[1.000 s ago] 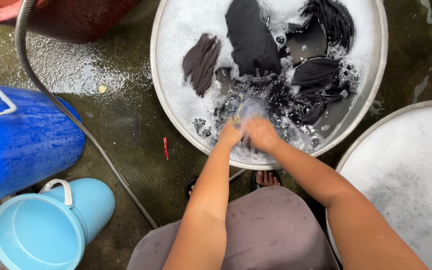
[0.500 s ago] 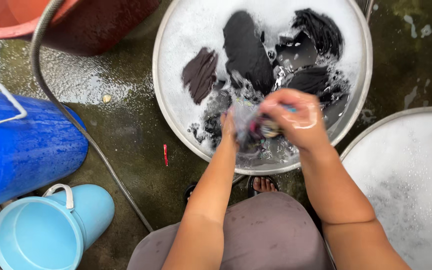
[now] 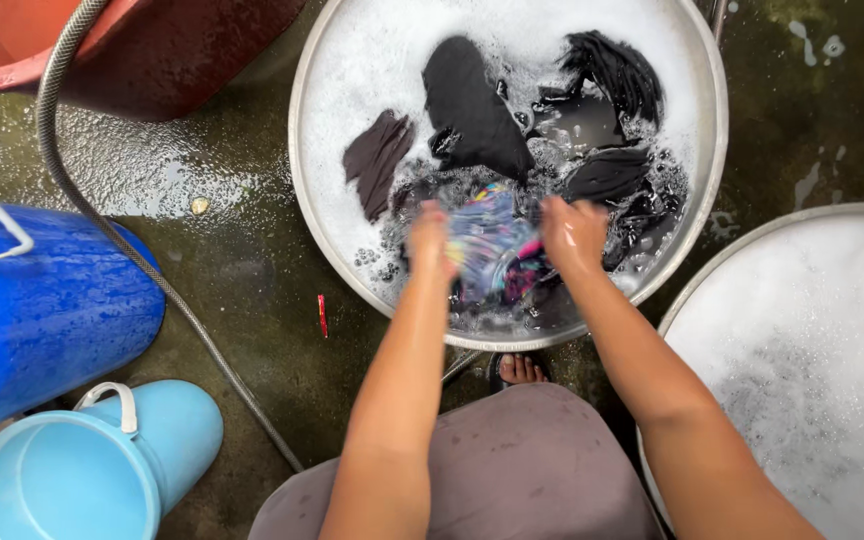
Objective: The person picks up clothes and a small stool, then washes the laundry by hand in large basins of soapy water by scrubbing and wringing the items.
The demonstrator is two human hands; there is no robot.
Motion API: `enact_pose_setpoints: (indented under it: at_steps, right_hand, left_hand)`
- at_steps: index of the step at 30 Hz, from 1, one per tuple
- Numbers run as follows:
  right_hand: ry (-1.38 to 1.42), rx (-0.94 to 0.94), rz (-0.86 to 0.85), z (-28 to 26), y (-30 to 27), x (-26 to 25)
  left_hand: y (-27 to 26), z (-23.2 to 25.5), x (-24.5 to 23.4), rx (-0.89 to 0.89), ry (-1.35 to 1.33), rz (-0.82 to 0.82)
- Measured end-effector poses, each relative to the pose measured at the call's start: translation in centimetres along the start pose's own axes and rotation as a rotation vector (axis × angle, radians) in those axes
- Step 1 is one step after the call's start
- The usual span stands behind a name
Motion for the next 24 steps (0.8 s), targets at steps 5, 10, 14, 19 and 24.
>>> enact_pose_setpoints:
  at_steps: [5, 10, 14, 19, 24]
  right_hand:
    - [0.02, -0.57, 0.008, -4.1, -7.0, 0.6]
    - [0.004, 0.135, -0.645, 0.9, -7.7, 9.7]
    - [0.015, -0.457, -0.37, -0.8, -11.5, 11.1]
    - [-0.009, -0.11, -0.776, 0.8, -10.2, 13.2]
    - [0.846, 0.06, -0.574, -6.2, -1.2, -1.4]
  left_hand:
    - [-7.9, 3.0, 0.9, 0.521, 0.927, 0.002]
    - [-11.7, 0.7, 0.8, 0.54, 2.073, -0.206]
    - [-5.4, -2.8, -3.8, 0.422, 1.962, -0.153]
    - [1.1, -5.6, -6.6, 0.647, 1.356, 0.101]
    - [-1.4, -4.8, -5.5, 0.438, 0.561, 0.344]
Point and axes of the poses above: each hand's wrist, its own y-axis towards the middle knuckle, its own x-axis out of the palm, z = x × y, the point moved 4 cm from there along y, towards the middle knuckle, and after that the axes turned 10 degrees about z, right-handed, at the moved point
